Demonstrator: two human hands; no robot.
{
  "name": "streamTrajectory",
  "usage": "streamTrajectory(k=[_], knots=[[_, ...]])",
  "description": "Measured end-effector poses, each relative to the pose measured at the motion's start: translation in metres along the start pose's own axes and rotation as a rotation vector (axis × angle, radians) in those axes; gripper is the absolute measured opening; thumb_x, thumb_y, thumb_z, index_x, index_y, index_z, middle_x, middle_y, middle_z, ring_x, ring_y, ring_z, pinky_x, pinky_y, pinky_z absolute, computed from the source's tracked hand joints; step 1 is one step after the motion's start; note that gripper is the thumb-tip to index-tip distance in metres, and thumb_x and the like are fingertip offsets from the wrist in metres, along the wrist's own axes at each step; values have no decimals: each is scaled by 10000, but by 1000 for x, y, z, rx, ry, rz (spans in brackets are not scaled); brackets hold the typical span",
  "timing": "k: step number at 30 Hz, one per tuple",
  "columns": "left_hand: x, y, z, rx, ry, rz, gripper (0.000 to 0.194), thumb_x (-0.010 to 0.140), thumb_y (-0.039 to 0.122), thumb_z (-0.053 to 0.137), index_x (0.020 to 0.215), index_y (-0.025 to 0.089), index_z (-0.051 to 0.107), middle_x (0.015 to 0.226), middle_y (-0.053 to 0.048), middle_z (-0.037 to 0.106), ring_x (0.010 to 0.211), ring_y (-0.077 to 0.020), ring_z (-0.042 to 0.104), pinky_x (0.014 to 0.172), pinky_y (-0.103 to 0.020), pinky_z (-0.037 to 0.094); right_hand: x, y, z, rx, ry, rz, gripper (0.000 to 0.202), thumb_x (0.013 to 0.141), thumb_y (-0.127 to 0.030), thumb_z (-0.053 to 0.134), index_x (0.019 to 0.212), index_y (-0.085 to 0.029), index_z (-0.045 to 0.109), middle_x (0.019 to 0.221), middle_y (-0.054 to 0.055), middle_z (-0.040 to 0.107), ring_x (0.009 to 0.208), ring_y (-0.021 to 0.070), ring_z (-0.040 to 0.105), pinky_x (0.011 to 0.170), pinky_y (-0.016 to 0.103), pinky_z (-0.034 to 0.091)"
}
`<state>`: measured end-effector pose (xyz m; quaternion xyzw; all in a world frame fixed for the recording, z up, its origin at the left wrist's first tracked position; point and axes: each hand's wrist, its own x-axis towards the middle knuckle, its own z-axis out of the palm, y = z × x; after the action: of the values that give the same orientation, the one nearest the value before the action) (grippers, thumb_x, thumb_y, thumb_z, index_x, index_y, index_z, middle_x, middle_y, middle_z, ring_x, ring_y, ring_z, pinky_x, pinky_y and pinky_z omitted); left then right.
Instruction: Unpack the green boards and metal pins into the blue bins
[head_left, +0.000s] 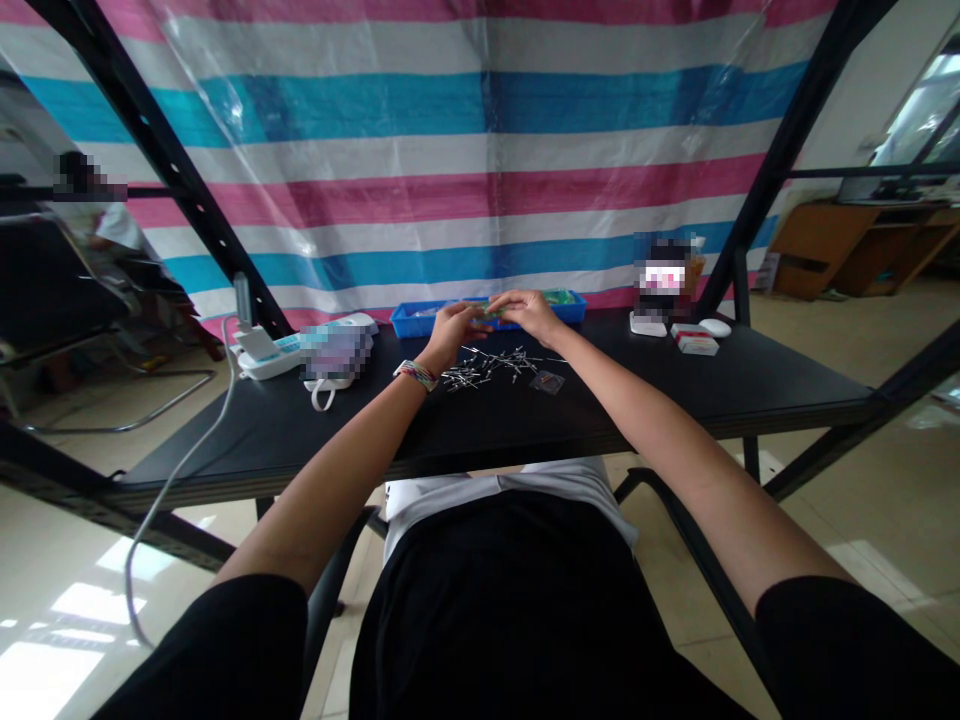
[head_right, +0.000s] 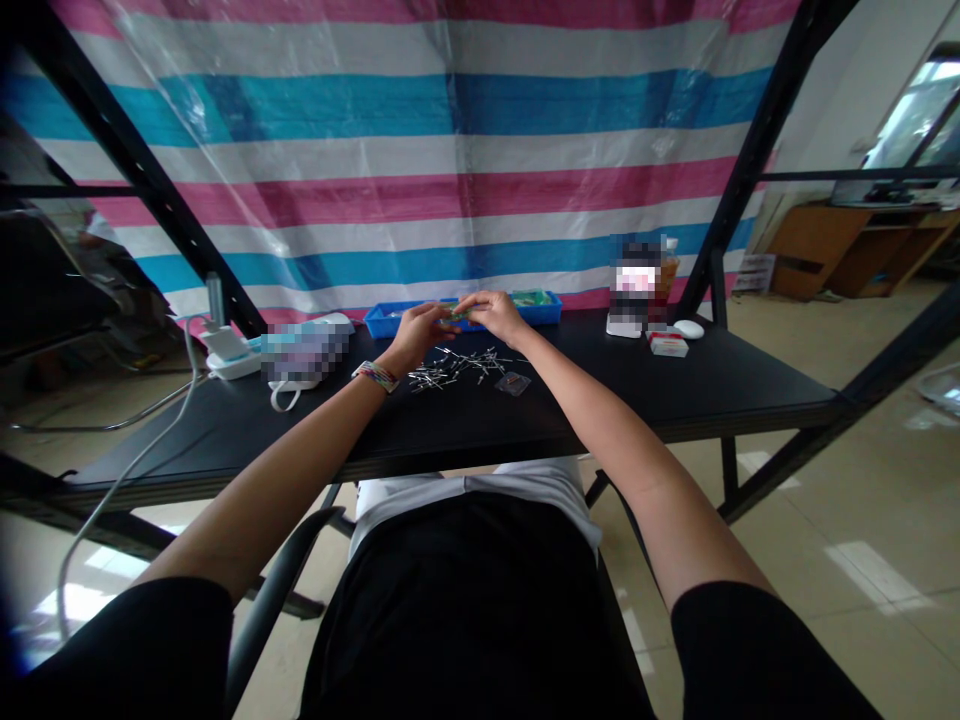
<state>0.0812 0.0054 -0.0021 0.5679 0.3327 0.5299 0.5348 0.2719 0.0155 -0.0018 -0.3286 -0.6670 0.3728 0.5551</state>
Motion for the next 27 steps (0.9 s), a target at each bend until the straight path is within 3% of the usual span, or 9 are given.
streamTrajectory(k=[3,7,11,15,18,21,24,27], knots=[[0,0,-2,52,54,65,232,789,249,778,994,161,714,892,-55,787,716,-163,756,628,-245,591,-4,-6,0,80,7,89,203,790,-220,770,983,-225,833,1069,43,806,991,228,752,899,413,686],[-2,1,-2,109,92,101,202,812,239,730,1003,191,685,882,-24,782,699,-170,759,598,-244,571,-9,-14,1,186,31,210,391,902,-287,729,1293,-274,736,995,12,771,815,190,758,747,397,720],[-4,1,0,178,54,84,210,832,228,725,1024,183,653,843,-34,776,645,-165,749,585,-239,548,-10,-11,6,142,15,273,321,853,-347,900,1075,-223,705,895,19,754,701,177,742,610,318,686],[-2,1,0,191,115,42,210,870,260,730,1017,197,593,761,-2,726,532,-136,676,524,-233,505,0,2,-5,45,157,207,238,855,-288,869,988,-214,686,887,17,765,681,168,748,599,284,653],[-2,2,0,182,125,31,190,882,254,728,1002,204,590,726,21,684,517,-122,648,528,-234,508,10,11,-35,-216,401,106,131,906,-272,745,1015,-205,718,928,47,780,765,213,779,719,354,673],[-3,3,1,191,107,36,150,887,227,710,987,206,599,726,24,667,517,-120,635,532,-240,503,11,20,-71,-681,572,-73,215,948,-220,591,1018,-183,791,1119,144,811,1084,300,770,978,436,636],[-6,1,2,226,56,71,116,881,215,692,968,206,616,731,17,665,538,-131,637,544,-251,493,2,30,-93,-979,507,-78,387,971,-169,497,1163,-149,833,1285,205,782,1201,342,723,1084,466,572],[-12,2,4,353,-56,195,102,848,227,713,942,192,692,743,0,682,624,-149,651,623,-263,509,-6,39,-95,-1133,352,-17,395,978,-203,538,1211,-140,850,1291,209,786,1198,384,703,1118,524,530]])
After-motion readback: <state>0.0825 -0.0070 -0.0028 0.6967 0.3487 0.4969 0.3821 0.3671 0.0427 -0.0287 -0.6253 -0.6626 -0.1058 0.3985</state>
